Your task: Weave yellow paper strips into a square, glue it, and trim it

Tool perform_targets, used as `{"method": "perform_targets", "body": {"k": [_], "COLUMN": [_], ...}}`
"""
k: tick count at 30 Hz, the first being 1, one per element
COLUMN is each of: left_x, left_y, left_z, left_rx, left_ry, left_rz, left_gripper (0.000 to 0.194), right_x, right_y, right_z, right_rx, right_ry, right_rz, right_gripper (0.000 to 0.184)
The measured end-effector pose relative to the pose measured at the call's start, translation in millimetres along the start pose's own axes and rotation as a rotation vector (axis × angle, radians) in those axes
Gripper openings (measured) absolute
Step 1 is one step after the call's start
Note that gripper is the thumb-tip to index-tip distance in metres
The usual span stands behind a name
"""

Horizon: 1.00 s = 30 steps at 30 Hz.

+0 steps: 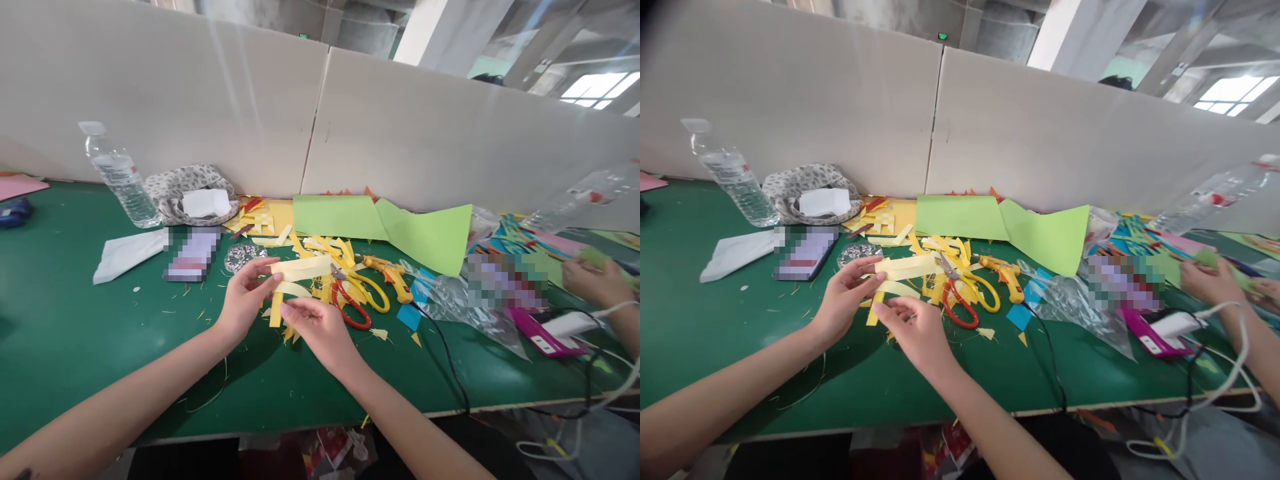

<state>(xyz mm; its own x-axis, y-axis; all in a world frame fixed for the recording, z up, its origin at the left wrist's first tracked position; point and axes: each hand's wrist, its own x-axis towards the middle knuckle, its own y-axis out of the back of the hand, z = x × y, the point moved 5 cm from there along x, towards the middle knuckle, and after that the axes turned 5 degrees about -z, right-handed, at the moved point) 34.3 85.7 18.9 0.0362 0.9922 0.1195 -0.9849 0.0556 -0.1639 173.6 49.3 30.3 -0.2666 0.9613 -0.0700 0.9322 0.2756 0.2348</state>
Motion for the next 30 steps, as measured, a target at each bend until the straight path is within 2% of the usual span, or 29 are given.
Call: {"method": "perform_targets", "body": {"k": [4,10,18,21,24,27,30], "left_x": [-3,-5,-6,-5,-6,-7,-9], "left_y": [-5.3,-11.1,-12.3,-12.2,-13.0,-14.8,-17.0], "left_z": [-1,-6,-13,-13,-12,-10,-10], "left_rx": [0.013,-0.016,-0.074,-0.087,-0.087,-0.069,-0.051], "left_ry": [0.031,0.119,0.244,0.245,0.23,0.229,0.225], "left_rz": [-0.04,-0.102,-0.126,-0.135,-0.145,-0.167,-0.197], "left_gripper": [0.035,0.039,0.037,0.037,0.037,0.036,0.035], "right_x": [5,9,10,9,9,10,12], "right_y": [-8,7,19,20,20,22,24], "right_z": [8,19,17,16,17,23,26], "right_rx": [0.1,0.18,0.116,0.073,0.072,0.105,0.121], "right_ry": [-0.002,-0.036,-0.002,-0.019,-0.047,-0.072,-0.041], "right_rz": [-0.017,0.123,0.123,0.084,0.037,0.052,0.072], "right_gripper": [0.034,0.032,0.02,0.024,0.036,0.043,0.04]}}
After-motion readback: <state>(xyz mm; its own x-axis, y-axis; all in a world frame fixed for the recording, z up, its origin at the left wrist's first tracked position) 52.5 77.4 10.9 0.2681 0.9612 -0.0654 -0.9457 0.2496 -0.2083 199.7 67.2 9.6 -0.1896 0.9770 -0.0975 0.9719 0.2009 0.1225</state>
